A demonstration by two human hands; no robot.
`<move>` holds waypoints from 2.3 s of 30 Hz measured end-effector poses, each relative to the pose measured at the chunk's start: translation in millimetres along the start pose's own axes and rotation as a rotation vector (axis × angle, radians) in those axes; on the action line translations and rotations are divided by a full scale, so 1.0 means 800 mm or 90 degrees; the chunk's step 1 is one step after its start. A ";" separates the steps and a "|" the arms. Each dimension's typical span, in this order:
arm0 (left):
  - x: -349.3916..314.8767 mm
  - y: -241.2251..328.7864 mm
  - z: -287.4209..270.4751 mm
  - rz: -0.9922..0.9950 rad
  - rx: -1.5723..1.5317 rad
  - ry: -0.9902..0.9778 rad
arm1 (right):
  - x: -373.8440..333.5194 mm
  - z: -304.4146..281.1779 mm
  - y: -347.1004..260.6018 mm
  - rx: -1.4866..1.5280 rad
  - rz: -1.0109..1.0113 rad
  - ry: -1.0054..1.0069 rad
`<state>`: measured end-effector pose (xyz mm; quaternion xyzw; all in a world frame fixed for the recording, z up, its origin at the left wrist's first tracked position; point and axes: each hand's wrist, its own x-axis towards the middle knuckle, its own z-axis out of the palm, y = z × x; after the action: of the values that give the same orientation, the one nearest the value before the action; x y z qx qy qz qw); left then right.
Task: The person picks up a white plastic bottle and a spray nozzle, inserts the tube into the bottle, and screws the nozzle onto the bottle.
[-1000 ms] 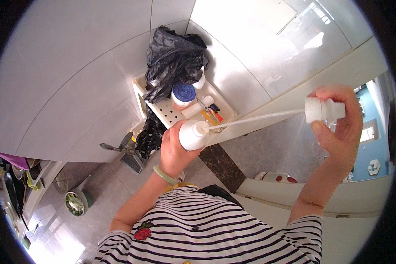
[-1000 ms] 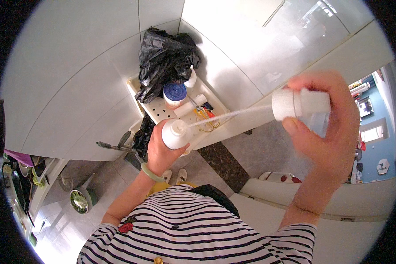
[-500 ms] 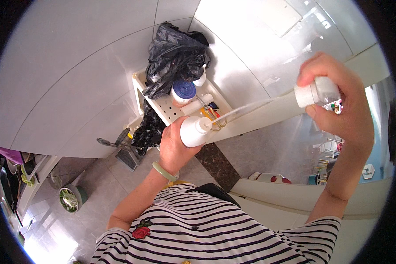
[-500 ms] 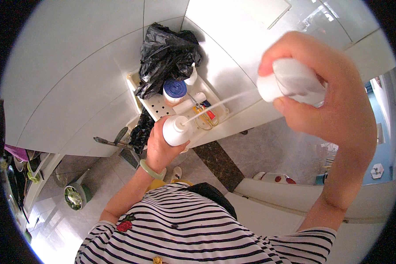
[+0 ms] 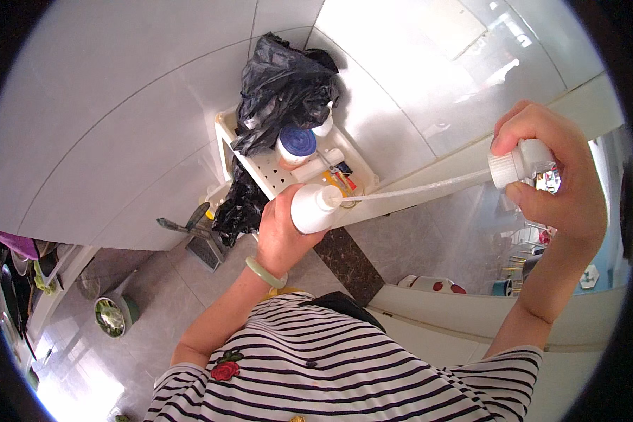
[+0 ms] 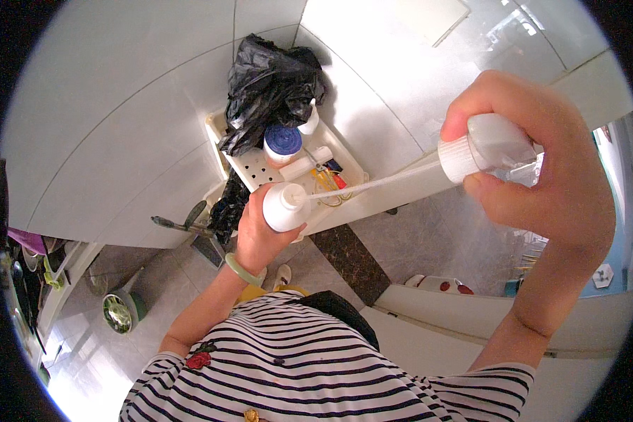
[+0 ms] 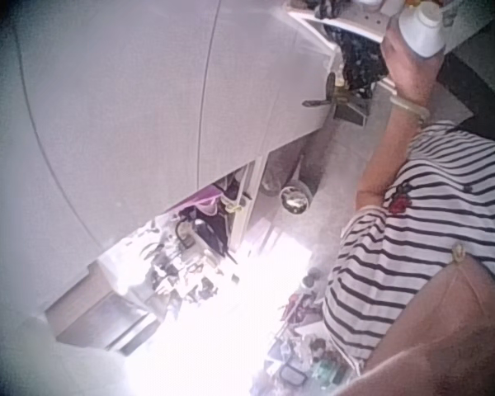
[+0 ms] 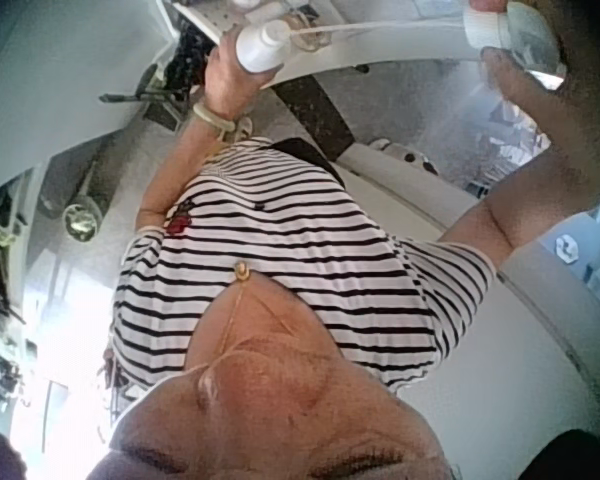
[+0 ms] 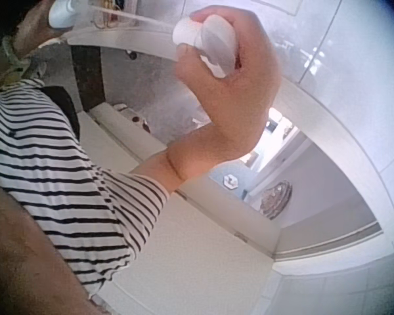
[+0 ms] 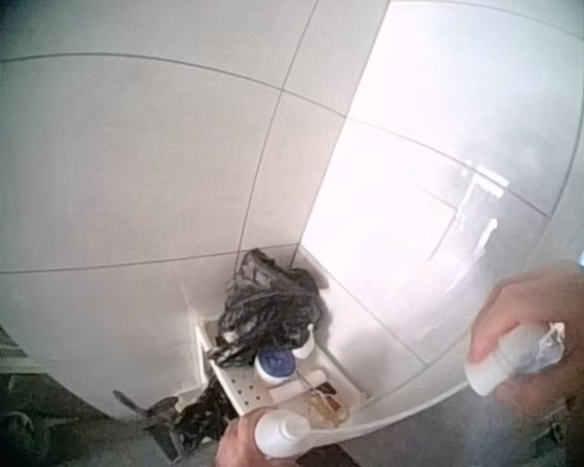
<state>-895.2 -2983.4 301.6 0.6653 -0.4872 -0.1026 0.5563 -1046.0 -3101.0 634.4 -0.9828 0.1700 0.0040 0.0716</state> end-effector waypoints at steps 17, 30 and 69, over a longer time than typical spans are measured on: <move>-0.007 -0.001 -0.003 -0.008 -0.082 0.002 | -0.007 0.402 0.053 0.372 0.303 0.228; -0.009 0.005 -0.011 -0.017 -0.034 -0.035 | 0.038 0.401 0.132 0.802 0.326 0.214; -0.011 0.008 0.007 -0.042 -0.008 0.021 | -0.002 0.111 -0.053 -0.136 0.024 -0.189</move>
<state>-906.9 -2979.6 301.9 0.6792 -0.4552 -0.1124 0.5648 -1032.2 -3048.5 552.8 -0.9701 0.1747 0.1682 -0.0091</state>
